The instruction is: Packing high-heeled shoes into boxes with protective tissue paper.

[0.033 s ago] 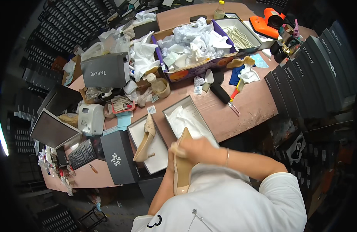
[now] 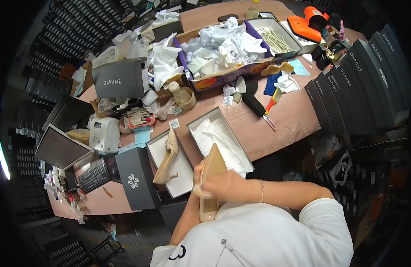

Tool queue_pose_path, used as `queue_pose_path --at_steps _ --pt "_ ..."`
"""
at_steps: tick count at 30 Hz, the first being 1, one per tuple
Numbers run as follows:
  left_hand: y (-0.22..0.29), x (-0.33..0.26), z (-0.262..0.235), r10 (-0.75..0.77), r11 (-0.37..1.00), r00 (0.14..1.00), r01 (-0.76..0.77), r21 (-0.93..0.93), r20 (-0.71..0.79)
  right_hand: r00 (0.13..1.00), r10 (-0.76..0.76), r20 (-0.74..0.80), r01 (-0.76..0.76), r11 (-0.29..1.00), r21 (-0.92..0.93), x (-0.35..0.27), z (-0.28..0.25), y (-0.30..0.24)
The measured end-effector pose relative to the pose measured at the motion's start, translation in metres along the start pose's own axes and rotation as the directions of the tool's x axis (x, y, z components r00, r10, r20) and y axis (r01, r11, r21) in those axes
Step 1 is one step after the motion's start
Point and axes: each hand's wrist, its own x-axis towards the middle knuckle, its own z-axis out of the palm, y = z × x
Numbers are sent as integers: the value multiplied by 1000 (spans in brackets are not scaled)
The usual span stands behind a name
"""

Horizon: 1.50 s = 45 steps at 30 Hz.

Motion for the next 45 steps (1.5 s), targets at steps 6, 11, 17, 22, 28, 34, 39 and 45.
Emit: queue_pose_path --at_steps 6,11,17,22,28,34,39,45 --pt "-5 19 -17 -61 987 994 47 155 88 987 -12 157 41 982 -183 -32 -15 -32" --pt "1 17 -14 -189 980 977 180 87 101 979 -126 163 132 991 -31 -50 -44 -48" --pt "-1 27 -34 -197 980 949 183 81 244 943 -240 232 225 970 88 -69 -46 -75" --pt "-1 17 0 -91 996 996 91 1 -15 985 -117 125 107 991 84 -54 -32 -56" --pt "0 32 -20 -188 979 948 202 -30 256 998 -55 18 54 998 27 -40 -41 -30" --pt "2 33 -13 -217 965 899 256 -55 381 974 -147 175 147 989 11 -53 -43 -38" --pt "0 32 3 -175 984 983 175 8 -53 975 -183 126 175 982 78 -42 -34 -47" --pt "6 50 -7 -68 904 995 29 427 76 981 -143 129 140 990 34 -32 -23 -39"
